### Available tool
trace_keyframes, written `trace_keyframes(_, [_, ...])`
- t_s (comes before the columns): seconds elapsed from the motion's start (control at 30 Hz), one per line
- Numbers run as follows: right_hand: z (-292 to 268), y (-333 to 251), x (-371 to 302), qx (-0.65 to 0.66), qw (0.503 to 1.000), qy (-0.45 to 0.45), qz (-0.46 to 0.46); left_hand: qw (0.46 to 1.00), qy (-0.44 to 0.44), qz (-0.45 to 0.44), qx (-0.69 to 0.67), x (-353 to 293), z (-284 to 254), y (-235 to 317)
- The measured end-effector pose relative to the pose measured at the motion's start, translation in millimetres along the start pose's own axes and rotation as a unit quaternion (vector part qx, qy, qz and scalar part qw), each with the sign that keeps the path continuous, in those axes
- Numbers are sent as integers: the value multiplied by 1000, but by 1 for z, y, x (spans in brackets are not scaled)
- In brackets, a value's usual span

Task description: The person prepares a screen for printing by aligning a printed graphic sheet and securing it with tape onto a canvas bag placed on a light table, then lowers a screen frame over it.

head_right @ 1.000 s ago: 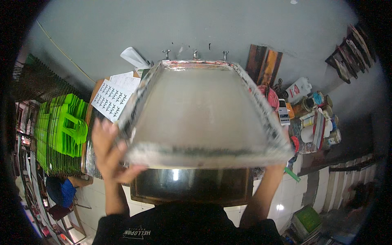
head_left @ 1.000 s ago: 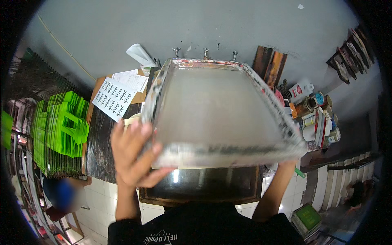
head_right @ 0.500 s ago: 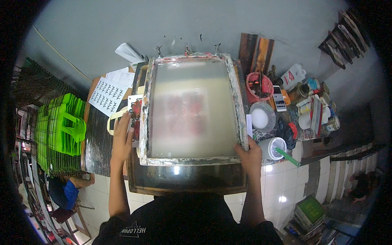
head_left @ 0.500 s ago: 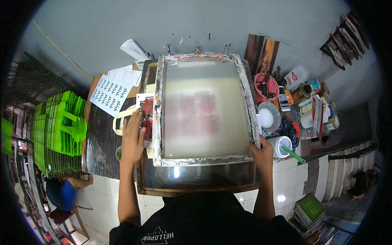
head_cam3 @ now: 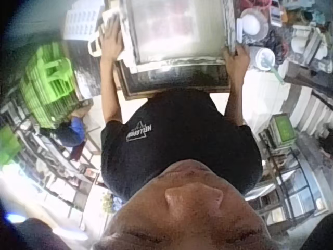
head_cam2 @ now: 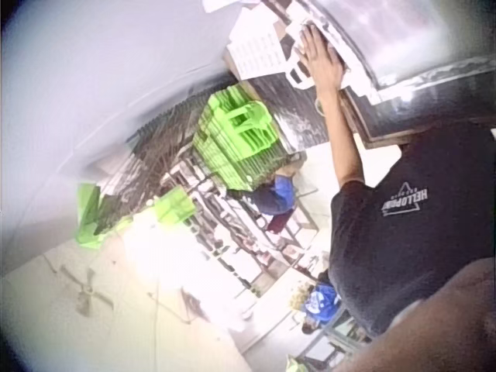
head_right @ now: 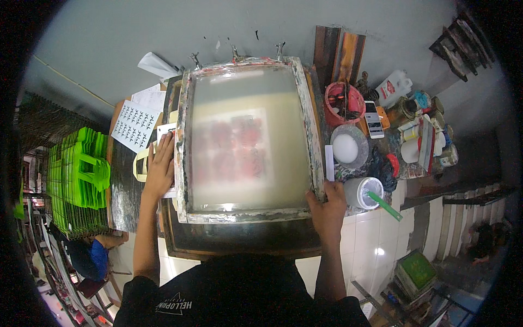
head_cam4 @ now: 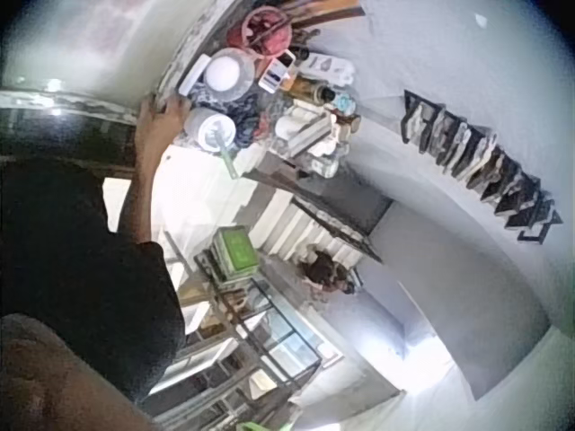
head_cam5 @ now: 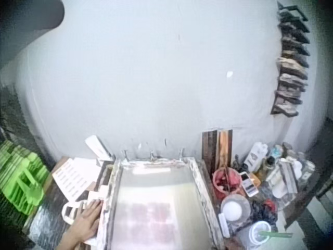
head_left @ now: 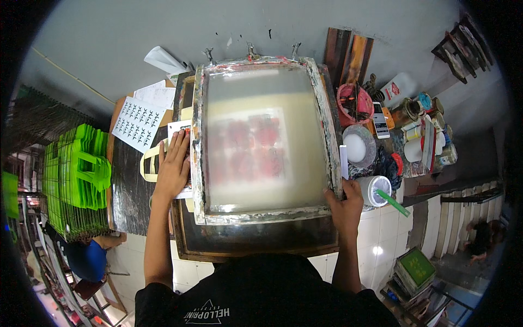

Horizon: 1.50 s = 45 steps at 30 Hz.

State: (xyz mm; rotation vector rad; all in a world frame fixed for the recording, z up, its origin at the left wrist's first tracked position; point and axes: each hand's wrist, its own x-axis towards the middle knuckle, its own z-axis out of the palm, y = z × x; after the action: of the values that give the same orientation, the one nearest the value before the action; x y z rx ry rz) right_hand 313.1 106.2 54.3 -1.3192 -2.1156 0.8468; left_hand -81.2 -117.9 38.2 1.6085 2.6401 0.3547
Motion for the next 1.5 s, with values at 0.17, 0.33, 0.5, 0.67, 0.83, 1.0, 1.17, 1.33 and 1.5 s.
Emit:
trace_keyframes(0.17, [-3, -3, 1, -11, 999, -21, 25, 999, -17, 1, 32, 1, 5, -3])
trace_keyframes(0.33, [-4, -3, 2, -9, 999, -32, 29, 999, -15, -3, 35, 1, 16, -4])
trace_keyframes(0.5, [-6, -4, 3, -15, 999, -37, 30, 999, -11, -11, 42, 1, 21, -1])
trace_keyframes(0.67, [-8, -7, 5, -14, 998, -50, 36, 998, -14, 1, 53, 4, 22, -3])
trace_keyframes(0.83, [-6, -5, 3, -9, 998, -47, 32, 999, 1, 2, 47, 5, 21, -2])
trace_keyframes(1.0, [-7, -2, 3, -22, 998, -49, 24, 999, -1, 8, 41, 10, 21, 0])
trace_keyframes(1.17, [-8, -8, 5, -14, 997, -59, 48, 999, 11, 23, 37, 9, 21, -4])
trace_keyframes(1.33, [-8, -5, 4, -27, 997, -59, 43, 999, 0, 15, 40, 11, 20, -6])
trace_keyframes(1.5, [-10, -11, 7, -24, 997, -66, 39, 999, -2, 14, 43, 15, 18, -11])
